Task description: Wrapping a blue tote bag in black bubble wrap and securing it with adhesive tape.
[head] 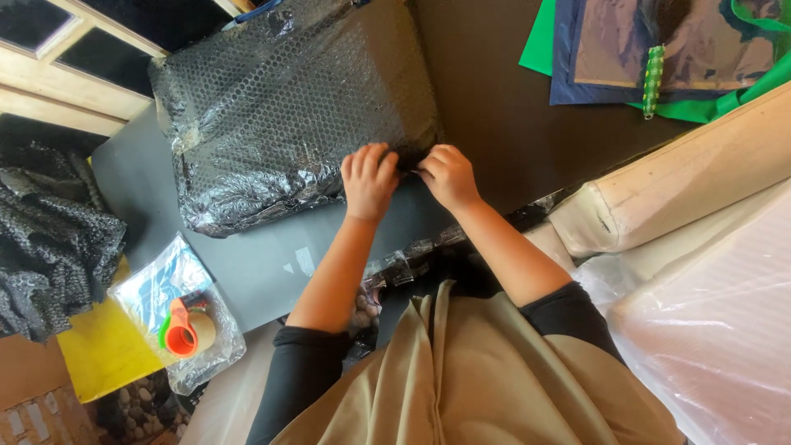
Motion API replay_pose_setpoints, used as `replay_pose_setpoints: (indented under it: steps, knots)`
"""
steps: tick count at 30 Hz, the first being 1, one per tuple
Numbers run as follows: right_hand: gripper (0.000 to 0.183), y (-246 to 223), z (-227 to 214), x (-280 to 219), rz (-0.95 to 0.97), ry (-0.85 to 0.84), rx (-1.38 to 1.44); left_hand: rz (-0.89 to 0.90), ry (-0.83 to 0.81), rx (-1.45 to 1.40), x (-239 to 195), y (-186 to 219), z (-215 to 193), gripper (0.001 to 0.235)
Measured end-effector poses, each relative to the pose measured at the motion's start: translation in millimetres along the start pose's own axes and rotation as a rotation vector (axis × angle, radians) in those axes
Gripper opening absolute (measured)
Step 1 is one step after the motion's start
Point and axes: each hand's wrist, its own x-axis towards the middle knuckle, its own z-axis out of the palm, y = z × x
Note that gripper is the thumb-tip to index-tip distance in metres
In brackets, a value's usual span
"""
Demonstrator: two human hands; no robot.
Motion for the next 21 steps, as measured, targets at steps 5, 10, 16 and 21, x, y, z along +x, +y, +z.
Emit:
replay_pose_setpoints:
  steps: [5, 10, 16, 21]
  knots:
    - [0.041, 15.1, 6.5, 14.8, 0.360, -0.124, 0.041, -0.086, -0.281, -0.255, -15.7, -33.0, 34.1, 0.050]
    - [0.048, 18.4, -8.0, 49.2, 0.546, -0.313, 0.135, -0.235, -0.386, -0.339, -6.6, -35.1, 34.5, 0.036]
    - [0.046, 27.8, -21.2, 28.2, 0.615, -0.246, 0.446, -0.369, -0.401, -0.378, 0.0, -35.3, 37.0, 0.028]
    - [0.018, 16.8, -69.2, -34.1, 0.582, -0.496, 0.193, -0.393, -0.435, -0.470, -4.7, -40.2, 48.7, 0.024]
